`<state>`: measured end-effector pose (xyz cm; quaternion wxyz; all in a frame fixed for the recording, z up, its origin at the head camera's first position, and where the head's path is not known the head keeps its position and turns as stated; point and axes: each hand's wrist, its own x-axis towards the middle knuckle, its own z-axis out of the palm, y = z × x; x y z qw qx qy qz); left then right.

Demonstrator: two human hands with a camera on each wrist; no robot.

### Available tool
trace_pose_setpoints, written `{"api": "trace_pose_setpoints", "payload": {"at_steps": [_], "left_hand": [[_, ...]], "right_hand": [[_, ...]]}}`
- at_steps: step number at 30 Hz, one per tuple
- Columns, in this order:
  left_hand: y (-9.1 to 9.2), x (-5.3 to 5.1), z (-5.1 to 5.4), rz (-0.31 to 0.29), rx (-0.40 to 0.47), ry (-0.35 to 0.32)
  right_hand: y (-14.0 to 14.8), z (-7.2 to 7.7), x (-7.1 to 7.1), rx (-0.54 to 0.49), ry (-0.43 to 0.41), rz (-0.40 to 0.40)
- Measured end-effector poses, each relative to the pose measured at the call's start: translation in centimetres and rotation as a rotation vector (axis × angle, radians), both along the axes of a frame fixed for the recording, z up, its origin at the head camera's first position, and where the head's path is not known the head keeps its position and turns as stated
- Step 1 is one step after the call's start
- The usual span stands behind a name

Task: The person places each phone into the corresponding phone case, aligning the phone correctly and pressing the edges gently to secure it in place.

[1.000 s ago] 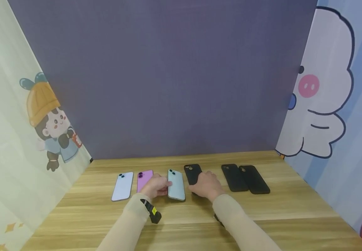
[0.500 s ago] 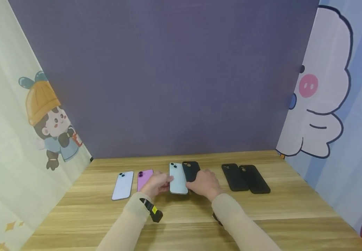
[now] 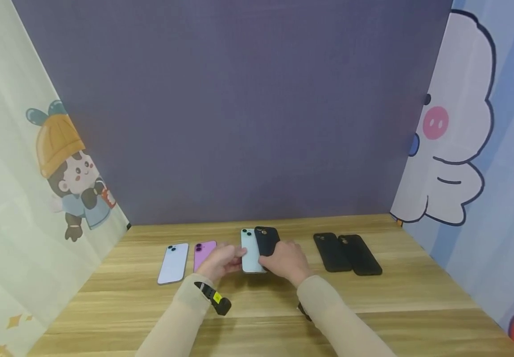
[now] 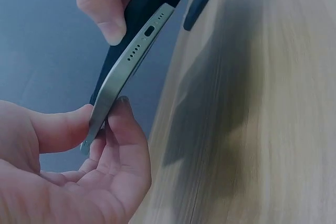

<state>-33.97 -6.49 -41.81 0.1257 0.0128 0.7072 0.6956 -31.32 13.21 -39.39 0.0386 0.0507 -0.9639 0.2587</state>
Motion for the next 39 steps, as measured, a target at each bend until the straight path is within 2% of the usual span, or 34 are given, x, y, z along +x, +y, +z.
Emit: {"api": "trace_pose_setpoints", "payload": {"at_steps": [9,17,25,39], "left_hand": [[0.1,0.1,0.0,-0.009,0.04,-0.017],[0.4,-0.1,0.6,0.014,0.07,-0.014],[0.4,-0.1,0.2,-0.01,0.092,-0.018],[0.7,-0.1,0.3,-0.02,0.076,-0.005]], "right_hand": [[-0.6,0.2,0.4,-0.017,0.015,0.006],[-0.9,0.6,0.2,-0.058,0.022,0.005],[-1.4,0.3,0.6,-0.099,0.013,0.004],[-1.5,0.5,0.9,-0.169,0.032,0.042]]}}
